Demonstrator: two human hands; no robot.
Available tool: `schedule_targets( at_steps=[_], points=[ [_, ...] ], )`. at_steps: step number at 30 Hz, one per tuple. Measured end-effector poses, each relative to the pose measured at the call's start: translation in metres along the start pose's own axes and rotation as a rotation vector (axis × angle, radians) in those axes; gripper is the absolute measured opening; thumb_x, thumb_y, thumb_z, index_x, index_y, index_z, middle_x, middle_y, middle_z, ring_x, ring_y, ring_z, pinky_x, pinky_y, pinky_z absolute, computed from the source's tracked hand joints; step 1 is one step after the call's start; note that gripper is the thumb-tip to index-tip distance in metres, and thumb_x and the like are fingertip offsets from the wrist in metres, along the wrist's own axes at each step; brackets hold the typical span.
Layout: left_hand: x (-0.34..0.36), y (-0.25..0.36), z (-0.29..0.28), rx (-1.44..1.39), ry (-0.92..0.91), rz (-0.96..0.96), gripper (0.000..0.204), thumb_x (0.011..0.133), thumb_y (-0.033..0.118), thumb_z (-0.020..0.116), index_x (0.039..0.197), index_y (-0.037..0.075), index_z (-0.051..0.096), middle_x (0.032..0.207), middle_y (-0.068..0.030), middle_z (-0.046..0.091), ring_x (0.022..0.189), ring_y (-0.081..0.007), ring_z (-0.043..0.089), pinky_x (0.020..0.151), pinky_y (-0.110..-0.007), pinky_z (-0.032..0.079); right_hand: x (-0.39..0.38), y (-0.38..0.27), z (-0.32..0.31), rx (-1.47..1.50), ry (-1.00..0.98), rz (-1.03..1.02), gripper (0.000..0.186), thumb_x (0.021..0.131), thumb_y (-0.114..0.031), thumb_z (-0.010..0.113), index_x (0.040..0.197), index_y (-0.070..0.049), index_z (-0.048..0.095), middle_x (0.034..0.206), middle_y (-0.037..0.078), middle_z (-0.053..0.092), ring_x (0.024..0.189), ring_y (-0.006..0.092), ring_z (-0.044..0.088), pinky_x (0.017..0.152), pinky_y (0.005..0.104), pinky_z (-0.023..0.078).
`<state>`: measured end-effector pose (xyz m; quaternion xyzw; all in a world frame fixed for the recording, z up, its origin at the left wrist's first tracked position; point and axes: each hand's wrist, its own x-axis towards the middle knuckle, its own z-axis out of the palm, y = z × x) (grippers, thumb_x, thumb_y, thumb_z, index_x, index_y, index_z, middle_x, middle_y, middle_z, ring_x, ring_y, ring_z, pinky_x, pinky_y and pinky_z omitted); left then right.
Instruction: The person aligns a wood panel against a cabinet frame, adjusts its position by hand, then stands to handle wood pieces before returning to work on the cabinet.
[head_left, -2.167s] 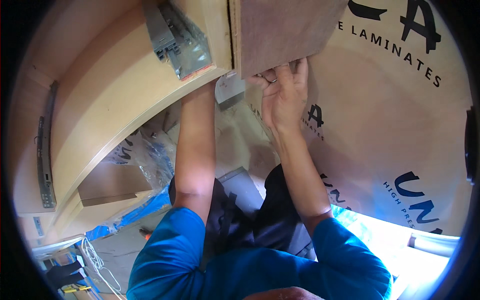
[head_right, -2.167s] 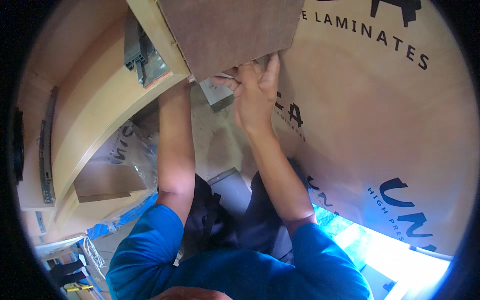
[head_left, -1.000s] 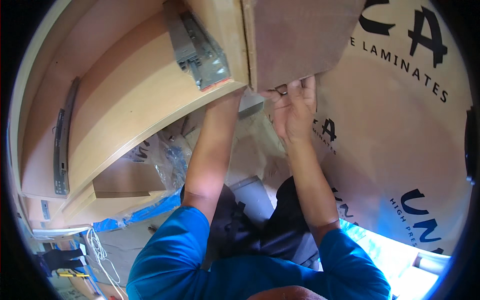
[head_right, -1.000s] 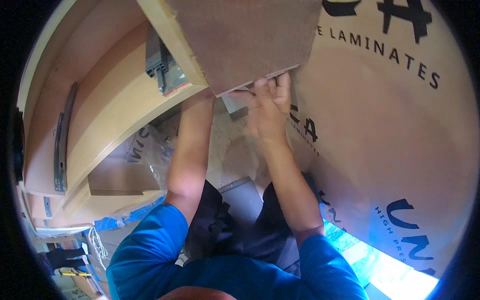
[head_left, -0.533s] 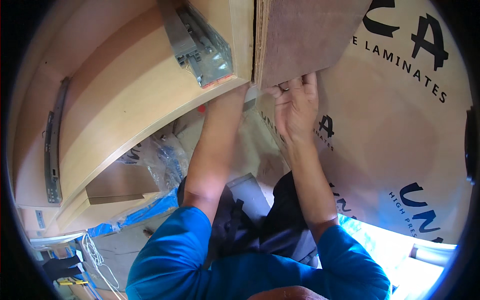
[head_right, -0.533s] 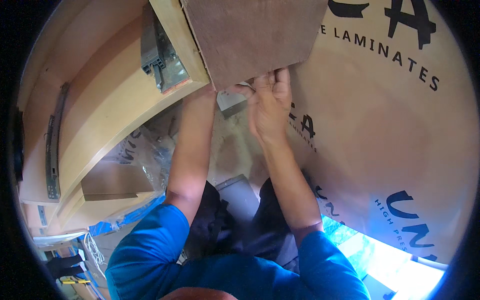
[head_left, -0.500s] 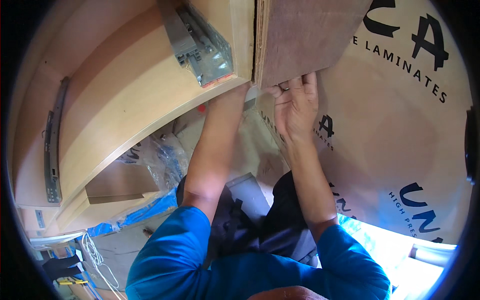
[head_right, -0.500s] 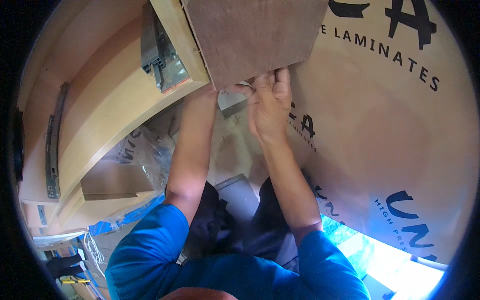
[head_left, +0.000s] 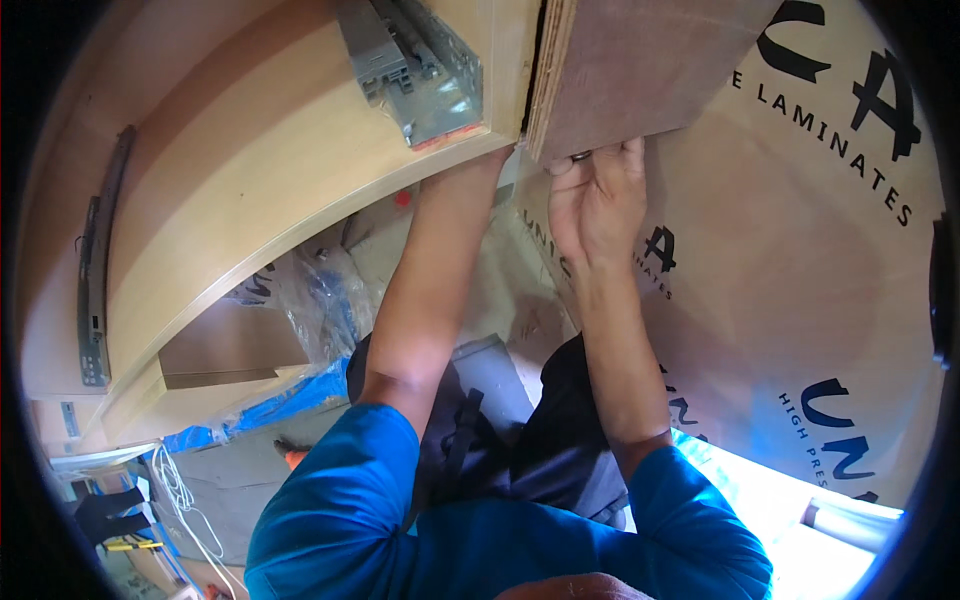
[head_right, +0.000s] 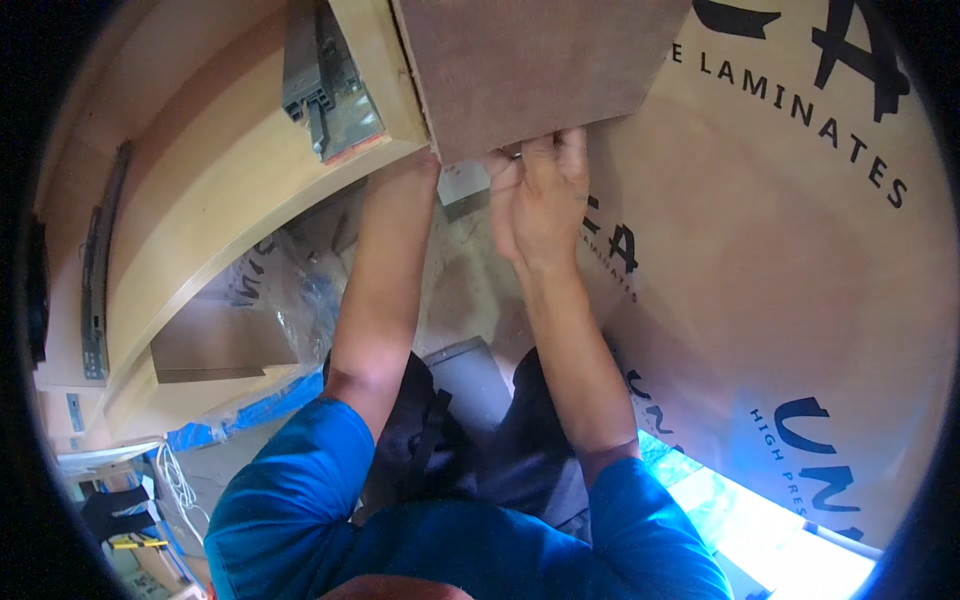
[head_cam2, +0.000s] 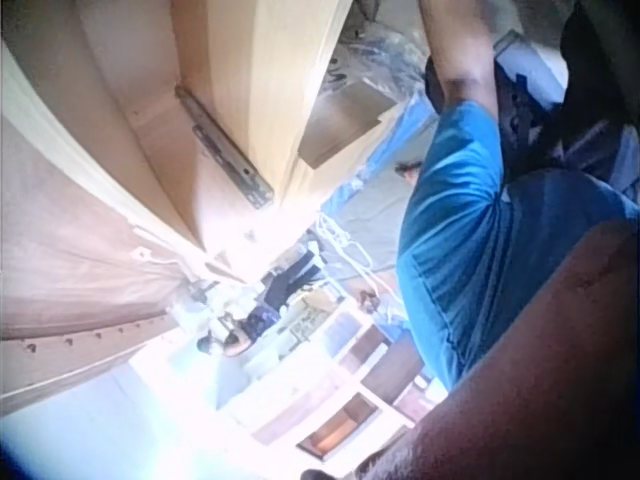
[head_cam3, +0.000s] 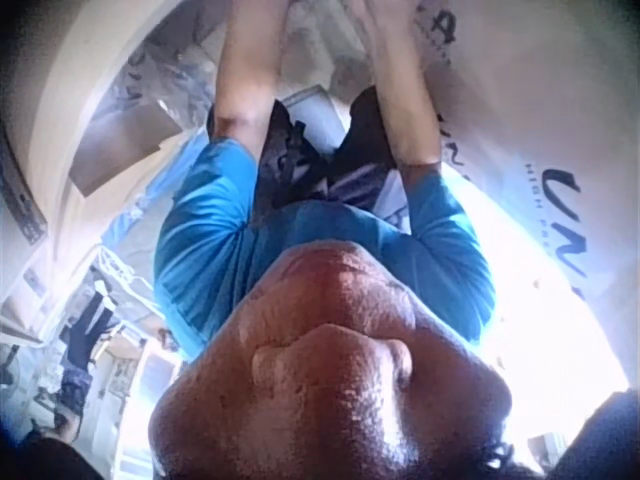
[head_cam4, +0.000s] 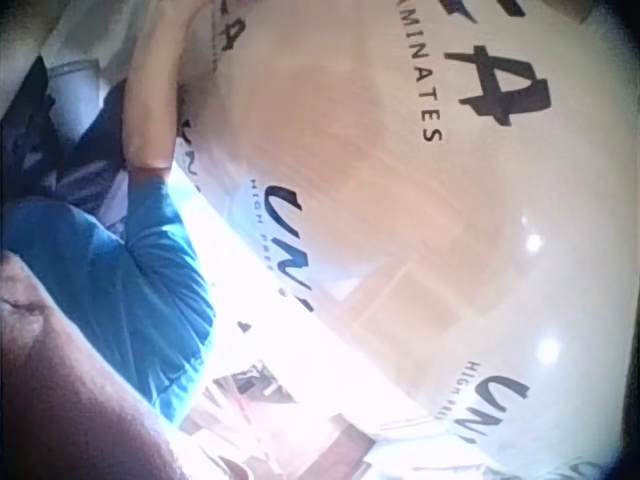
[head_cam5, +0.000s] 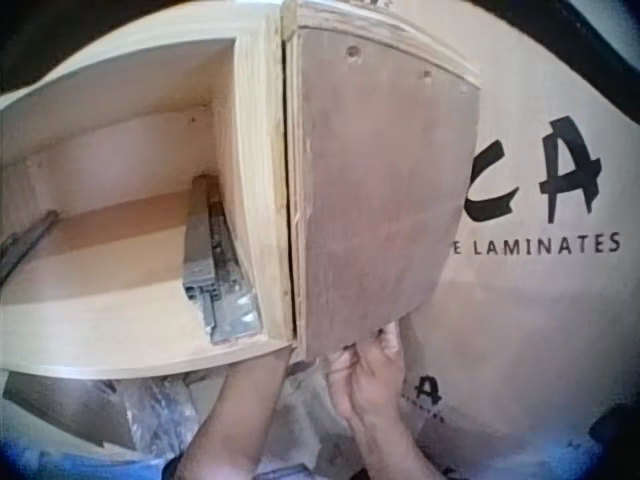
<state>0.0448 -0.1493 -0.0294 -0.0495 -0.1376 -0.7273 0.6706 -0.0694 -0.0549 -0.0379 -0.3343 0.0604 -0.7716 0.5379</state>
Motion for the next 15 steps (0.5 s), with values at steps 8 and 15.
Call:
schedule_targets(
  at_steps=[8,15],
  points=[
    [-0.004,0.003,-0.001,-0.002,0.012,0.027,0.064,0.095,0.060,0.051,0.139,0.012,0.053,0.142,-0.0098,0.056,0.130,-0.0280,0.053,0.111,-0.044,0.042,-0.002,0.010,0.014,0.183,0.171,0.173,0.035,0.105,-0.009,0.045,0.139,-0.015,0.044,0.137,0.008,0.057,0.118,0.0276,0.061,0.092,0.0493,0.058],
    [-0.012,0.009,-0.004,0.017,0.020,0.020,0.065,0.094,0.060,0.053,0.138,0.013,0.053,0.143,-0.0096,0.056,0.131,-0.0282,0.052,0.111,-0.044,0.041,-0.003,0.003,0.025,0.127,0.019,0.170,0.039,0.107,-0.013,0.038,0.146,-0.014,0.037,0.145,0.012,0.052,0.125,0.0337,0.059,0.095,0.0562,0.056]
  ],
)
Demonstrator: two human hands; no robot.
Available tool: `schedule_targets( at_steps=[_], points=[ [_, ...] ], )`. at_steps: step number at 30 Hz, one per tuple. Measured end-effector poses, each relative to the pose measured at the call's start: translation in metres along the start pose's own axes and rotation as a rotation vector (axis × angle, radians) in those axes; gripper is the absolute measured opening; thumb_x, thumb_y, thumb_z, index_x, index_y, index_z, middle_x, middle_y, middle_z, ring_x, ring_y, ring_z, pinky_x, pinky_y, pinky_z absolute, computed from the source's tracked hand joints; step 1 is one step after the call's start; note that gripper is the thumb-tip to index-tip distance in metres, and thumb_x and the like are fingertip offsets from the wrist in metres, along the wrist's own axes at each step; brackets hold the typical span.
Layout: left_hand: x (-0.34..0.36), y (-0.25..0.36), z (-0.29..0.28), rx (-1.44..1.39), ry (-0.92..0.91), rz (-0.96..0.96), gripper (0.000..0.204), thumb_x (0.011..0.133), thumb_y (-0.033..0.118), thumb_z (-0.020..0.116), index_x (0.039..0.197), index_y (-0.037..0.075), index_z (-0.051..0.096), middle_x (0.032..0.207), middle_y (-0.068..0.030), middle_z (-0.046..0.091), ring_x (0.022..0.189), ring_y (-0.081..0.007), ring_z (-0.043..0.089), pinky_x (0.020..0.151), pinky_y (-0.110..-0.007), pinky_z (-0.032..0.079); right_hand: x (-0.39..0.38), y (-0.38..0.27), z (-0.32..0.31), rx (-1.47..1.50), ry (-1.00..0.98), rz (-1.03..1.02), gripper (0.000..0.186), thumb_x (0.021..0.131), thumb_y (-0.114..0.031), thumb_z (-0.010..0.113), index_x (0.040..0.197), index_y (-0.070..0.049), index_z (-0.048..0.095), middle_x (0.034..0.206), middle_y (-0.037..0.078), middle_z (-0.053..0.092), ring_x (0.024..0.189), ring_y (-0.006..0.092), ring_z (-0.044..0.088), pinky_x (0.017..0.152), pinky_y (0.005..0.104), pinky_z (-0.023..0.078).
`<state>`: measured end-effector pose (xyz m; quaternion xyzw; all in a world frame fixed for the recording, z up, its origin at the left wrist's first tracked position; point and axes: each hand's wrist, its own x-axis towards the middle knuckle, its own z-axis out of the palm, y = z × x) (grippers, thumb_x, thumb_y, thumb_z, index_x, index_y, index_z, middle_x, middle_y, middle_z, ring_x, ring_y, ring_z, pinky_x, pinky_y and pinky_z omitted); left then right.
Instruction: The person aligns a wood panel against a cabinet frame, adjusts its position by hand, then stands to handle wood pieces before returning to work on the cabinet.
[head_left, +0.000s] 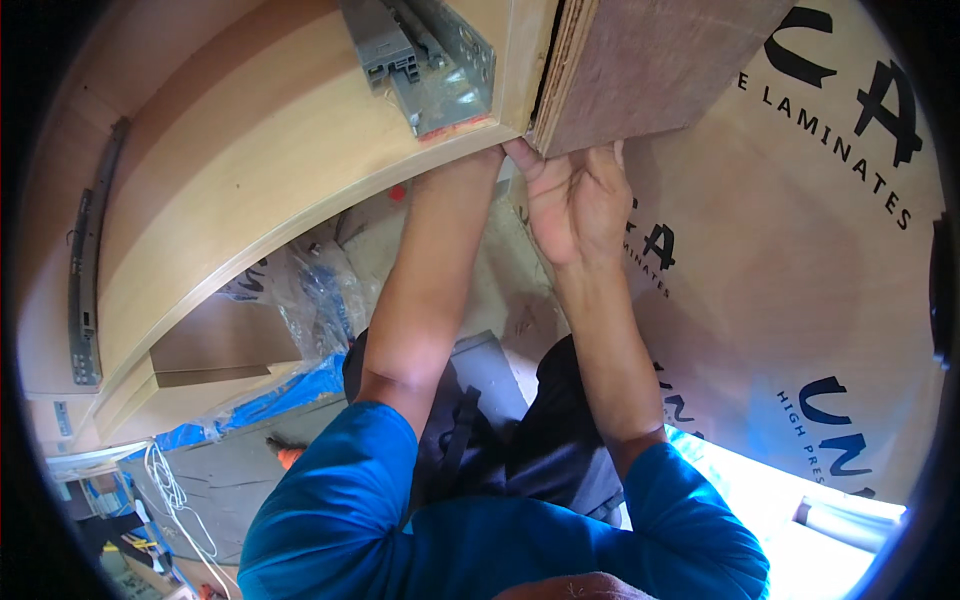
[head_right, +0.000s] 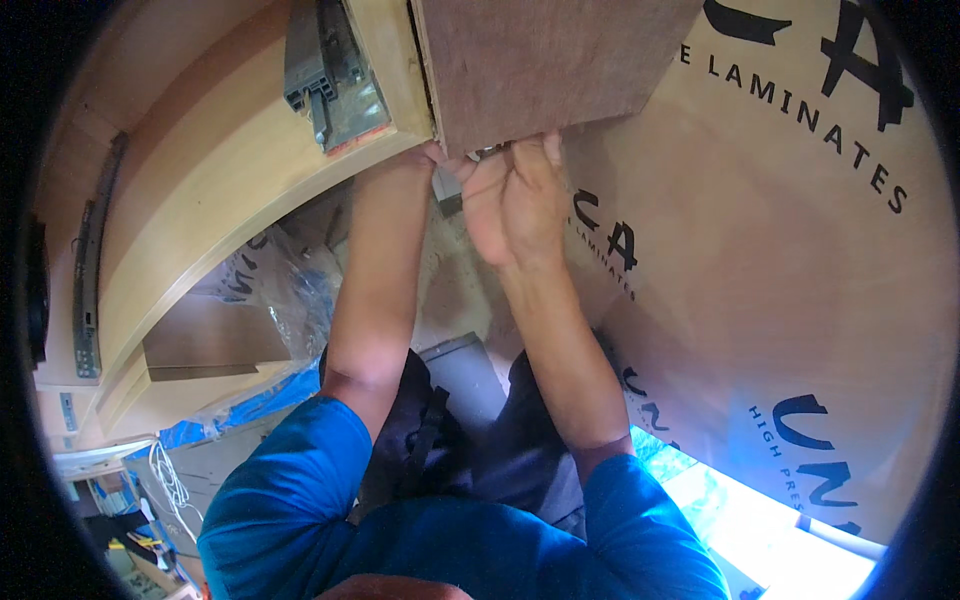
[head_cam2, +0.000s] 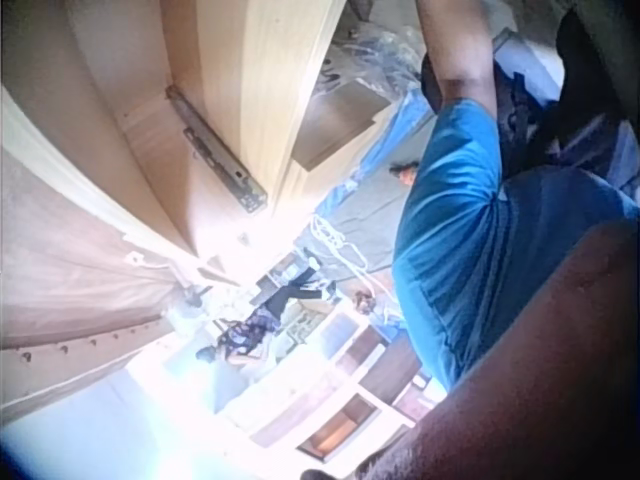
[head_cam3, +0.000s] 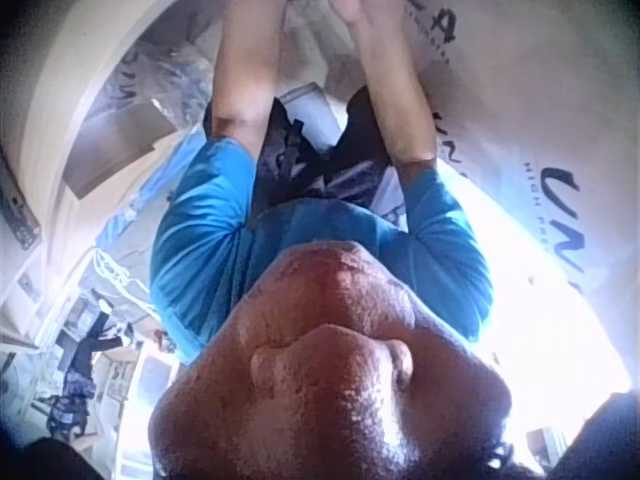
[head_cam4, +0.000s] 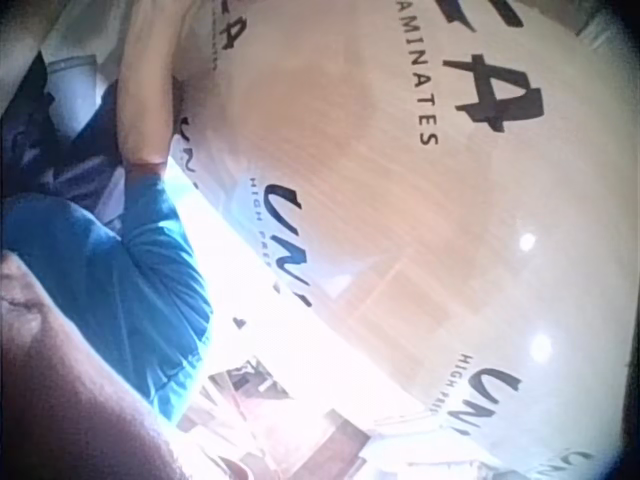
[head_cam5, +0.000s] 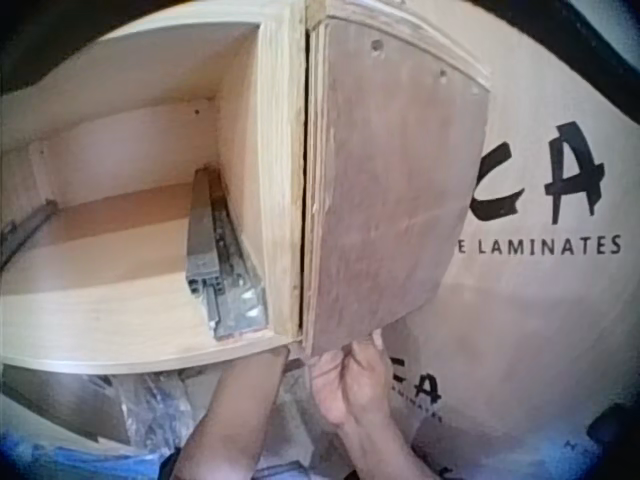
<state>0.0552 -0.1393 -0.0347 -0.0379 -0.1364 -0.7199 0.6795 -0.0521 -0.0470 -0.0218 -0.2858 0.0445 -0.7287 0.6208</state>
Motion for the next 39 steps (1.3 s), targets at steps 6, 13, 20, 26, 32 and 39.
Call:
schedule_targets(
  at_steps=[6,13,20,26,32,39],
  points=[
    [0.002,0.030,-0.009,0.296,-0.041,0.033,0.066,0.094,0.061,0.054,0.138,0.013,0.053,0.143,-0.0094,0.055,0.131,-0.0284,0.052,0.112,-0.045,0.040,-0.003,-0.014,0.003,-0.040,-0.038,0.053,0.046,0.105,-0.022,0.041,0.150,-0.012,0.032,0.150,0.012,0.047,0.132,0.0360,0.054,0.100,0.0599,0.052],
    [-0.032,0.072,-0.004,1.443,-0.268,0.136,0.067,0.093,0.062,0.056,0.138,0.013,0.053,0.143,-0.0092,0.055,0.132,-0.0286,0.051,0.113,-0.045,0.039,-0.004,-0.013,0.008,-0.020,-0.039,0.085,0.051,0.104,-0.026,0.044,0.151,-0.014,0.030,0.154,0.011,0.043,0.136,0.0360,0.049,0.105,0.0612,0.048],
    [-0.045,0.081,-0.012,1.631,-0.088,0.025,0.074,0.083,0.071,0.064,0.133,0.017,0.059,0.138,-0.0093,0.059,0.128,-0.0303,0.053,0.112,-0.045,0.040,-0.006,-0.011,0.015,-0.005,0.045,0.062,0.051,0.104,-0.029,0.043,0.151,-0.013,0.033,0.156,0.011,0.041,0.139,0.0336,0.046,0.107,0.0606,0.045],
    [-0.049,0.057,0.004,1.119,-0.076,0.038,0.077,0.082,0.069,0.067,0.138,0.017,0.057,0.140,-0.0096,0.058,0.131,-0.0318,0.051,0.113,-0.047,0.038,0.000,-0.018,0.005,0.302,-0.078,0.062,0.063,0.105,-0.048,0.039,0.157,-0.015,0.030,0.162,0.007,0.034,0.144,0.0327,0.038,0.113,0.0599,0.034],
    [-0.050,0.053,0.010,2.044,-0.049,0.206,0.068,0.087,0.065,0.064,0.135,0.017,0.057,0.141,-0.0098,0.057,0.133,-0.0326,0.049,0.114,-0.047,0.037,0.002,-0.019,0.013,0.142,-0.112,0.023,0.088,0.096,-0.074,0.036,0.160,-0.015,0.023,0.164,0.005,0.029,0.149,0.0288,0.029,0.119,0.0540,0.028],
    [-0.049,0.051,0.014,1.366,-0.025,0.067,0.064,0.092,0.063,0.054,0.134,0.015,0.055,0.139,-0.0104,0.058,0.129,-0.0332,0.052,0.113,-0.046,0.039,0.008,-0.006,0.015,-0.178,-0.050,-0.075,0.080,0.097,-0.069,0.042,0.157,-0.019,0.027,0.159,0.004,0.039,0.144,0.0275,0.038,0.113,0.0573,0.035]
  ],
)
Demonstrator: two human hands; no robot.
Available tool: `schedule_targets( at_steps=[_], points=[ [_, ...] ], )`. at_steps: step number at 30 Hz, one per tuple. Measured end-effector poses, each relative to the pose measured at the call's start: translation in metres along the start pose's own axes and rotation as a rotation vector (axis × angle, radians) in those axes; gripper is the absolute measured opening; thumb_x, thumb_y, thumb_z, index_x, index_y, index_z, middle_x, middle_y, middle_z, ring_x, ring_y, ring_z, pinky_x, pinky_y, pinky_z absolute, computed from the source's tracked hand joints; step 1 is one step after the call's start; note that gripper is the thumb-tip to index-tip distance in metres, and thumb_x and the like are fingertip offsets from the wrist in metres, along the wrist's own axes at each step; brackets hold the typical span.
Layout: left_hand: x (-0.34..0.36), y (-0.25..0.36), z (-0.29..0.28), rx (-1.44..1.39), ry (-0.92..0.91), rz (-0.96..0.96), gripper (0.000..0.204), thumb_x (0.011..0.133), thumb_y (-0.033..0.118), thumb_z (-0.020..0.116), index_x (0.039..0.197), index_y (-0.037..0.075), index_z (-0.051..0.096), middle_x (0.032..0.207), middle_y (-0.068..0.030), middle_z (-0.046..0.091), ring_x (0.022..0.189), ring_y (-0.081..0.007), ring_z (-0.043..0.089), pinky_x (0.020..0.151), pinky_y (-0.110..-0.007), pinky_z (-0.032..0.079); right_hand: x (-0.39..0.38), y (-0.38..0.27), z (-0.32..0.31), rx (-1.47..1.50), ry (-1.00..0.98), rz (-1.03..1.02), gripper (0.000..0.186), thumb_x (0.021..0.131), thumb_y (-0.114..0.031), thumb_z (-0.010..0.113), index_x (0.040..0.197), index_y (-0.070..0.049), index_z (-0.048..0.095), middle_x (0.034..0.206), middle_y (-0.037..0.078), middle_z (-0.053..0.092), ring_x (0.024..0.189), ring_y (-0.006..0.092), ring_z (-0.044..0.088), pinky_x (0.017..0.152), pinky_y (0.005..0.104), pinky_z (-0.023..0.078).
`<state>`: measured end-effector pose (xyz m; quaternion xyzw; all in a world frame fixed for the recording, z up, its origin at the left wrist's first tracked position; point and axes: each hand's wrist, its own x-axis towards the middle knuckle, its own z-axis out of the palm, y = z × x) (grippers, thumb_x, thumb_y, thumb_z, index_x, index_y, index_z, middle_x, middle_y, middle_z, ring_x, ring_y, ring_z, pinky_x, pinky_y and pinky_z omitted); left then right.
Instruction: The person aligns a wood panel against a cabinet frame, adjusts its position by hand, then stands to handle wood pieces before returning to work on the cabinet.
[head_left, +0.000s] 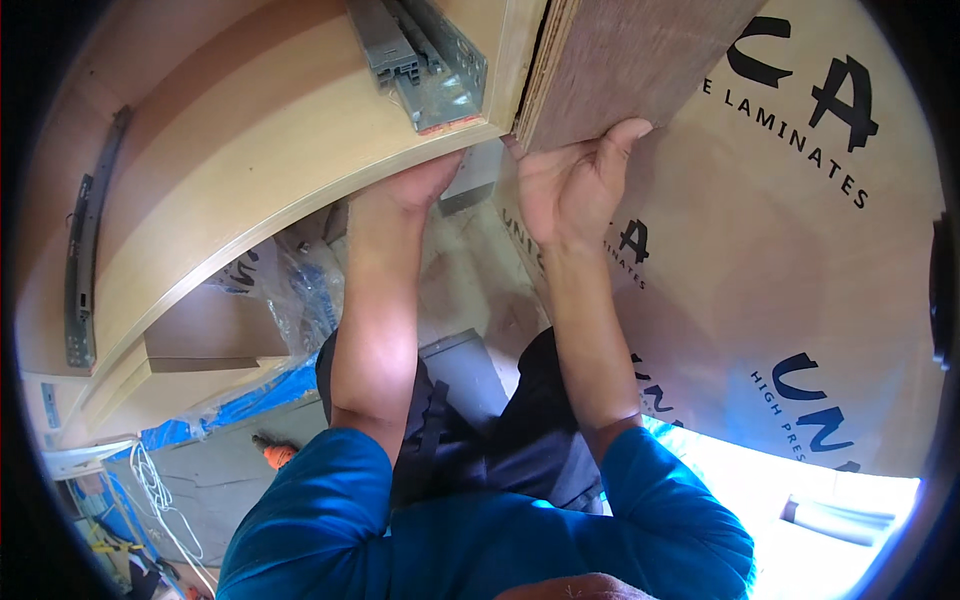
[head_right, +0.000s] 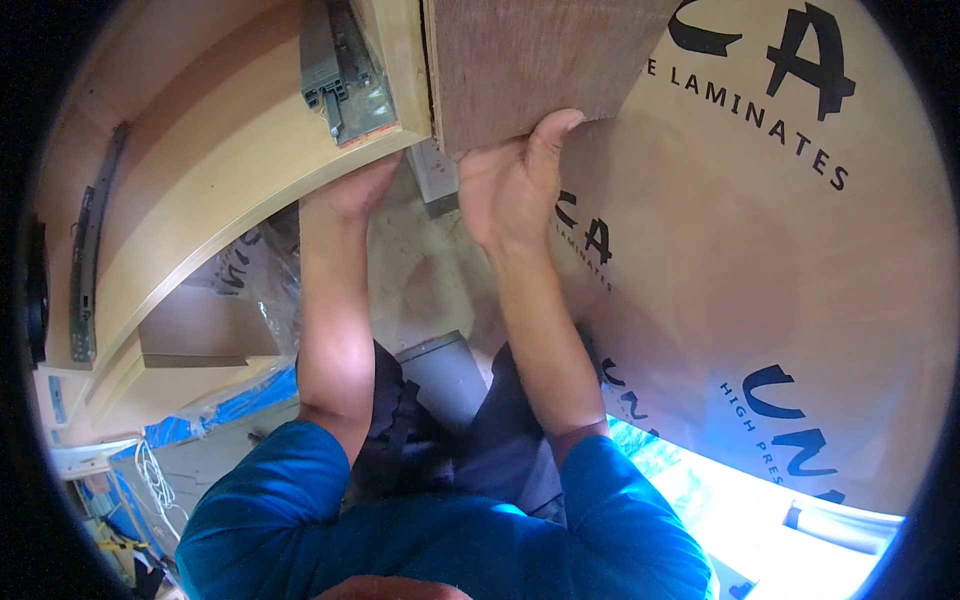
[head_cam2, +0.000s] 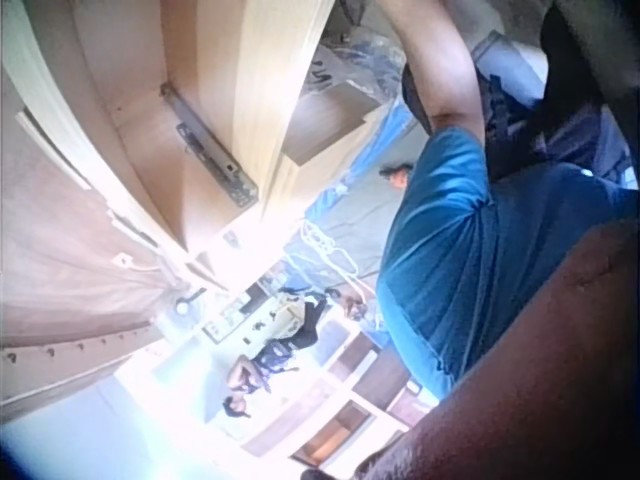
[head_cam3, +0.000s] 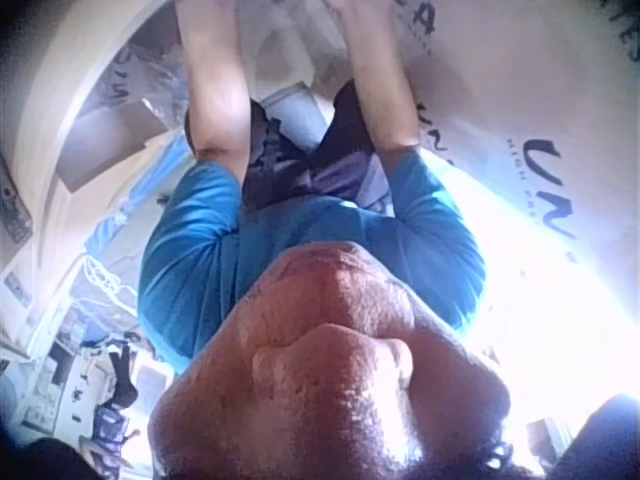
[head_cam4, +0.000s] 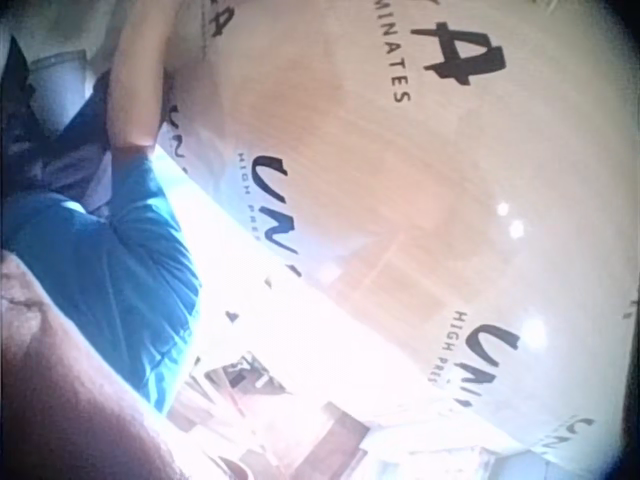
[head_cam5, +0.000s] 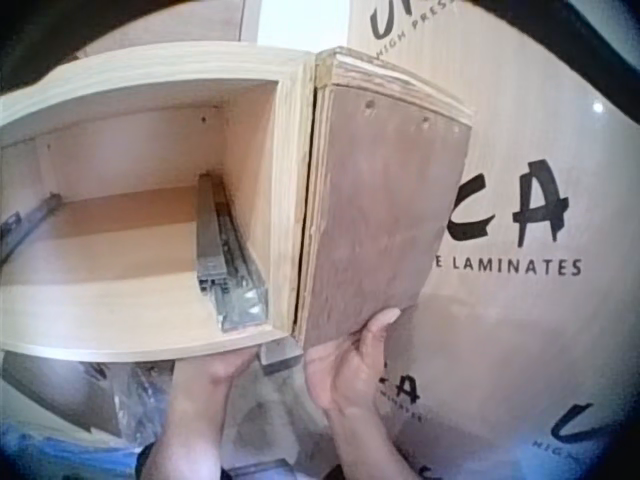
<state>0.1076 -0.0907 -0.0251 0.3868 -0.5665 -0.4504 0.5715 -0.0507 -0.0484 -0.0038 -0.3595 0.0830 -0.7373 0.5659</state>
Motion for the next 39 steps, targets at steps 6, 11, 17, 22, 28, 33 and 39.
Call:
schedule_targets(
  at_steps=[6,11,17,22,28,33,39],
  points=[
    [0.015,-0.019,-0.012,-1.598,-0.489,-0.149,0.062,0.096,0.058,0.048,0.135,0.010,0.055,0.138,-0.0109,0.059,0.128,-0.0321,0.053,0.113,-0.045,0.040,0.002,-0.004,0.004,0.077,-0.039,-0.033,0.074,0.102,-0.062,0.037,0.158,-0.015,0.024,0.162,0.003,0.031,0.148,0.0249,0.032,0.121,0.0469,0.028],
    [0.004,-0.001,0.003,-0.616,-0.079,0.035,0.058,0.097,0.054,0.047,0.135,0.011,0.056,0.137,-0.0105,0.060,0.125,-0.0313,0.055,0.110,-0.044,0.043,0.003,-0.001,0.002,0.075,-0.020,-0.042,0.069,0.103,-0.062,0.038,0.157,-0.019,0.030,0.157,0.002,0.041,0.142,0.0259,0.041,0.114,0.0536,0.035],
    [0.017,-0.027,-0.005,-1.605,-0.462,-0.146,0.051,0.099,0.046,0.046,0.136,0.011,0.056,0.135,-0.0084,0.061,0.123,-0.0306,0.056,0.107,-0.050,0.045,0.005,0.002,0.002,0.093,-0.023,-0.032,0.071,0.102,-0.064,0.037,0.156,-0.020,0.030,0.156,0.002,0.042,0.141,0.0258,0.043,0.111,0.0531,0.038],
    [0.012,-0.015,-0.002,-1.761,-0.420,-0.226,0.054,0.098,0.050,0.048,0.136,0.012,0.056,0.135,-0.0081,0.060,0.124,-0.0324,0.055,0.107,-0.054,0.045,0.004,0.002,0.003,0.061,0.014,-0.042,0.072,0.101,-0.066,0.038,0.156,-0.019,0.031,0.154,0.002,0.045,0.138,0.0252,0.045,0.109,0.0511,0.041],
    [0.020,-0.028,-0.013,-1.582,-0.349,-0.192,0.061,0.096,0.057,0.048,0.136,0.012,0.056,0.137,-0.0089,0.059,0.126,-0.0318,0.053,0.109,-0.050,0.043,0.006,0.007,0.002,0.114,0.016,-0.052,0.073,0.099,-0.067,0.042,0.154,-0.019,0.035,0.150,0.001,0.049,0.135,0.0242,0.049,0.108,0.0488,0.042],
    [0.030,-0.035,-0.001,-1.639,-0.627,-0.065,0.058,0.097,0.054,0.046,0.135,0.012,0.056,0.138,-0.0085,0.058,0.126,-0.0300,0.053,0.111,-0.045,0.041,0.007,0.007,-0.003,0.106,0.014,-0.078,0.072,0.100,-0.065,0.043,0.153,-0.019,0.035,0.150,0.001,0.049,0.136,0.0244,0.048,0.109,0.0493,0.041],
    [0.020,-0.015,0.033,-1.646,-0.017,-0.211,0.048,0.100,0.042,0.043,0.134,0.011,0.058,0.136,-0.0083,0.061,0.125,-0.0289,0.057,0.109,-0.046,0.044,0.003,0.002,0.000,0.002,0.028,-0.096,0.070,0.101,-0.063,0.042,0.155,-0.019,0.032,0.154,0.001,0.043,0.140,0.0252,0.043,0.111,0.0533,0.038]
  ],
)
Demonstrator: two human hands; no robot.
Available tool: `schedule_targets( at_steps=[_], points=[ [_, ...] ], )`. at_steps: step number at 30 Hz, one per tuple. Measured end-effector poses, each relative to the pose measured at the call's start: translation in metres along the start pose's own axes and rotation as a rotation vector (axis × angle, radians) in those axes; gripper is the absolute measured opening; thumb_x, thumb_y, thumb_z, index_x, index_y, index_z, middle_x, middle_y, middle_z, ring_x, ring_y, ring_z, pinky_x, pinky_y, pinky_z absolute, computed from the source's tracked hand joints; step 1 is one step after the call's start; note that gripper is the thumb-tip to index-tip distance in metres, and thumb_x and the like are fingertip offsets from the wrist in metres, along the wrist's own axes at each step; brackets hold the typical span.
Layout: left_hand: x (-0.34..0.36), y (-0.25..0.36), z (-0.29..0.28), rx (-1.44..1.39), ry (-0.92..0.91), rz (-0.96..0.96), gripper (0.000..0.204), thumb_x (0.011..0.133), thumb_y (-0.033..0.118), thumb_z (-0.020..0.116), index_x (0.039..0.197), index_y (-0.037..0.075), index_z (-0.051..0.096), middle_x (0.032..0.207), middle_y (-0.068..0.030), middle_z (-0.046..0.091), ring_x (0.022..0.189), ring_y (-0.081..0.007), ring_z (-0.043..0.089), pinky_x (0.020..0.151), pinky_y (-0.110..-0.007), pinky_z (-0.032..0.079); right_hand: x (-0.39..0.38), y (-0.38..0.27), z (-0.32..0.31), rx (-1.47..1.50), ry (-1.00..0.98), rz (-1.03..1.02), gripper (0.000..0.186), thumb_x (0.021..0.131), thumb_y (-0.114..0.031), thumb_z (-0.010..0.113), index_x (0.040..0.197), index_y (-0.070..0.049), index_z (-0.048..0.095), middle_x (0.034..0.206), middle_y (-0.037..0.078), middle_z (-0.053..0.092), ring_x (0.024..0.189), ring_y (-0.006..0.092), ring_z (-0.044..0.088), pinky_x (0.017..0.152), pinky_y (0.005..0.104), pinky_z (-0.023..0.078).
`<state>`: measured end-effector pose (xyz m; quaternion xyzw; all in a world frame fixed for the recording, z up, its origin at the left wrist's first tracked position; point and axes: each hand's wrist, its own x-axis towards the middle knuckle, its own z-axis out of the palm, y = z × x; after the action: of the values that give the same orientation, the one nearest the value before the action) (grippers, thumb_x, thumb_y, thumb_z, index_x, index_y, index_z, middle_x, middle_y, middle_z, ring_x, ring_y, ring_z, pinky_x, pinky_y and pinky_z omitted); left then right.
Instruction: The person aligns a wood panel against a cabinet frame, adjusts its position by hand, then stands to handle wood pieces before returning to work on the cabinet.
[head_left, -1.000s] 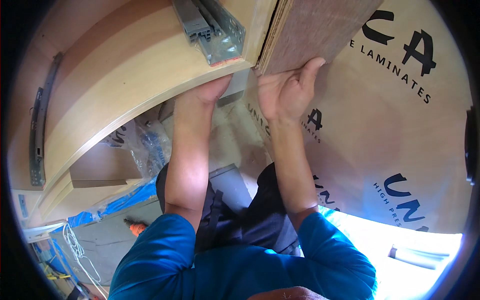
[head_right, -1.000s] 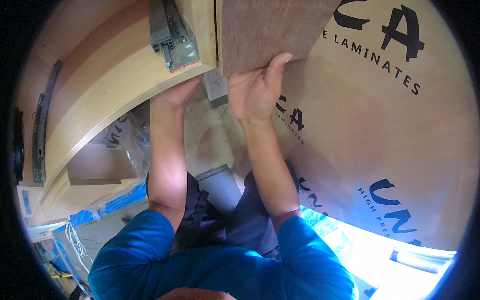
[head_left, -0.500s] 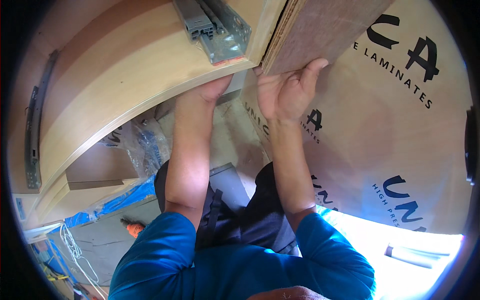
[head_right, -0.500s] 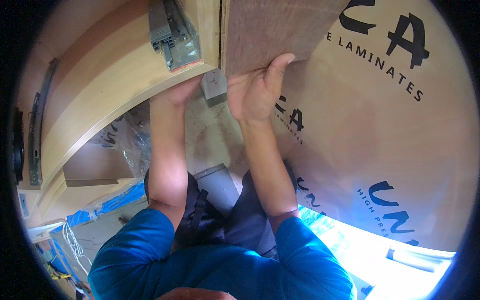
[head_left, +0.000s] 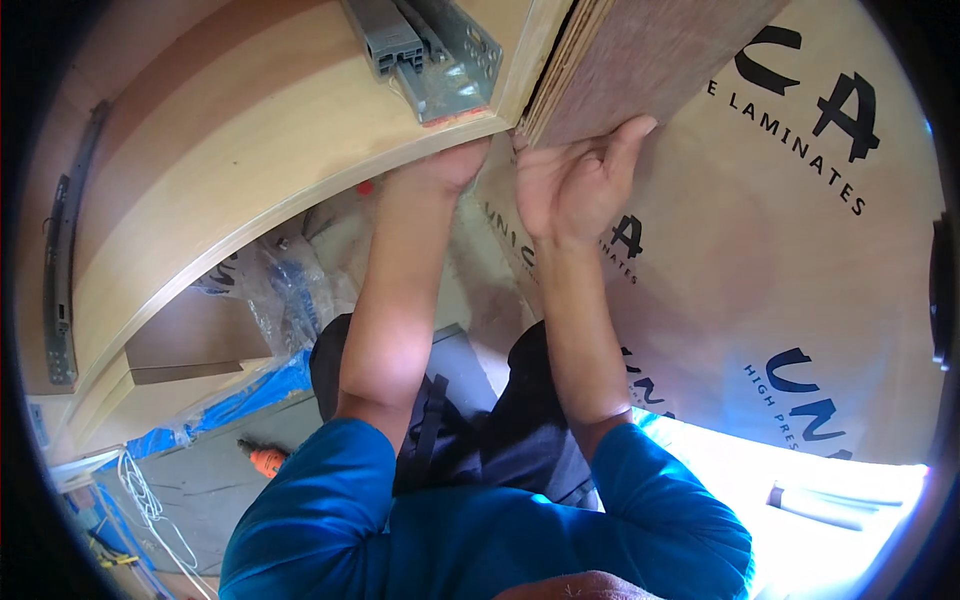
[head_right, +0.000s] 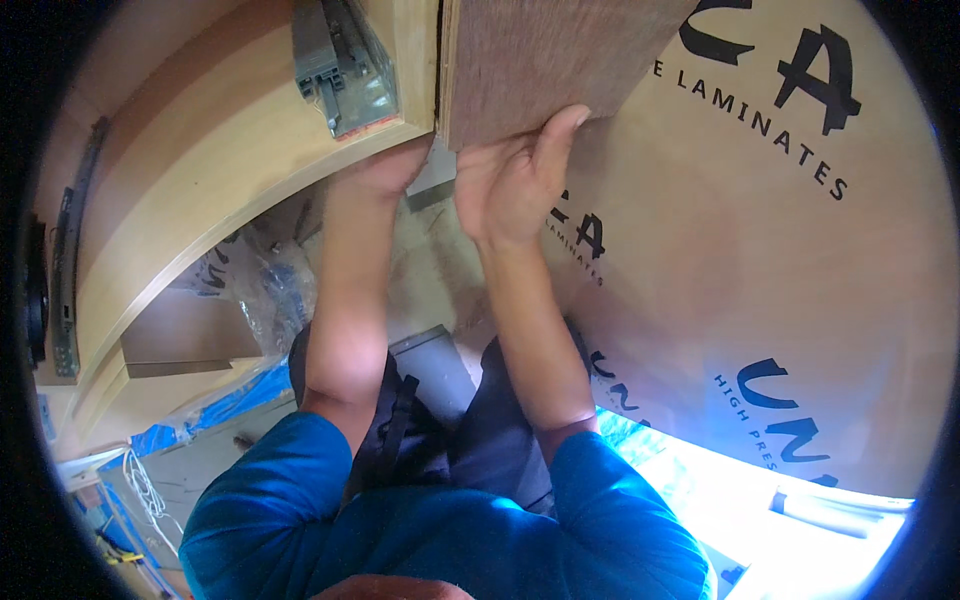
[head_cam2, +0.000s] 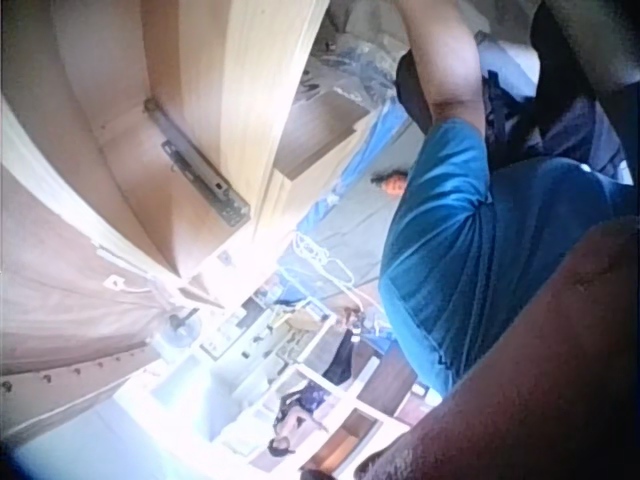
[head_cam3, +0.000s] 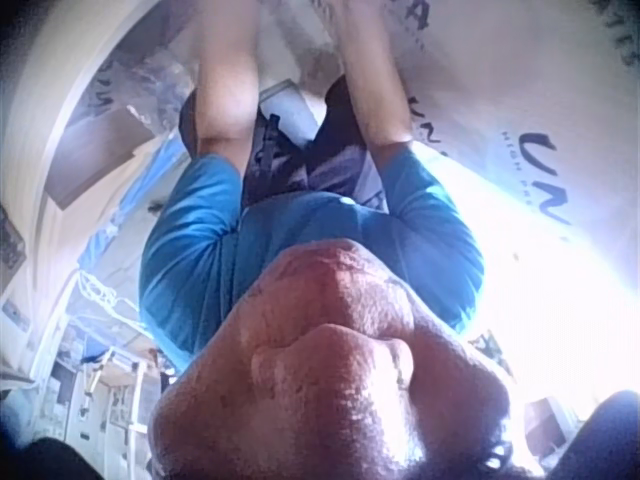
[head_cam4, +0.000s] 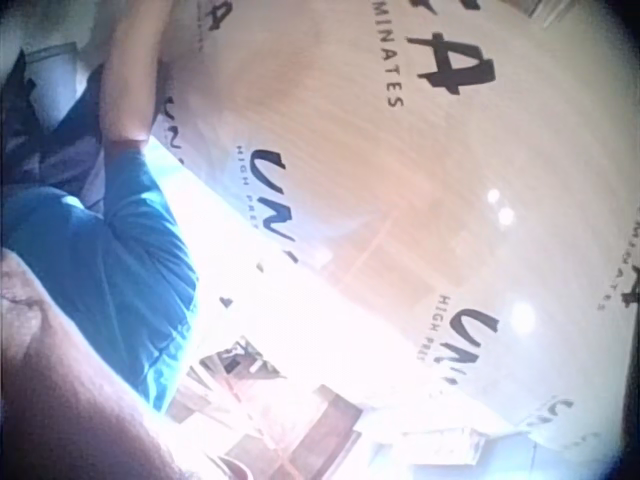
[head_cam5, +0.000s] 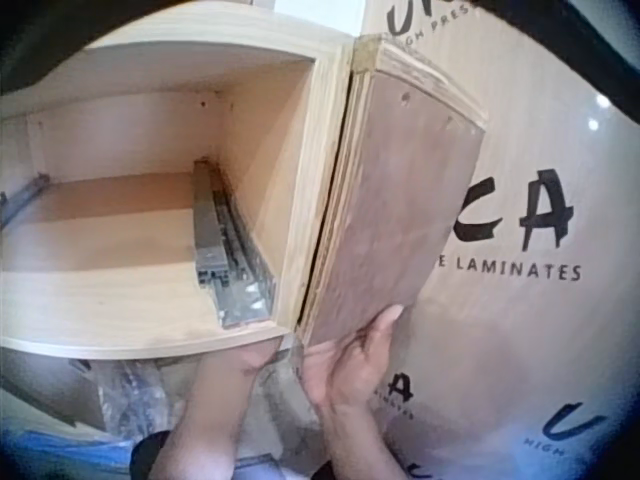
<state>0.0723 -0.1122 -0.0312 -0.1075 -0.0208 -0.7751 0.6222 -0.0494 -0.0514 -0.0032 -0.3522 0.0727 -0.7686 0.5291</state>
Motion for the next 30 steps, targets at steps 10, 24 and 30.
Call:
schedule_targets(
  at_steps=[10,24,30],
  points=[
    [0.007,0.003,-0.021,-0.024,-0.148,-0.072,0.046,0.101,0.039,0.047,0.131,0.008,0.062,0.130,-0.0106,0.066,0.119,-0.0295,0.063,0.106,-0.046,0.050,0.004,0.004,-0.005,0.039,-0.045,-0.012,0.072,0.101,-0.063,0.043,0.156,-0.018,0.030,0.155,0.004,0.043,0.140,0.0264,0.044,0.112,0.0528,0.039],
    [0.013,0.008,-0.026,-0.045,-0.212,-0.100,0.045,0.099,0.040,0.050,0.127,0.008,0.064,0.126,-0.0103,0.068,0.117,-0.0307,0.064,0.102,-0.046,0.052,0.003,0.005,-0.002,0.084,-0.052,0.005,0.076,0.100,-0.065,0.043,0.156,-0.016,0.030,0.156,0.004,0.042,0.141,0.0257,0.042,0.115,0.0518,0.037],
    [0.016,0.008,-0.022,-0.076,-0.274,-0.144,0.048,0.100,0.043,0.047,0.128,0.009,0.064,0.127,-0.0099,0.068,0.118,-0.0298,0.064,0.105,-0.045,0.050,0.002,0.003,0.001,0.089,-0.044,0.047,0.075,0.101,-0.064,0.041,0.156,-0.016,0.030,0.157,0.003,0.041,0.142,0.0255,0.042,0.115,0.0516,0.037]
  ],
)
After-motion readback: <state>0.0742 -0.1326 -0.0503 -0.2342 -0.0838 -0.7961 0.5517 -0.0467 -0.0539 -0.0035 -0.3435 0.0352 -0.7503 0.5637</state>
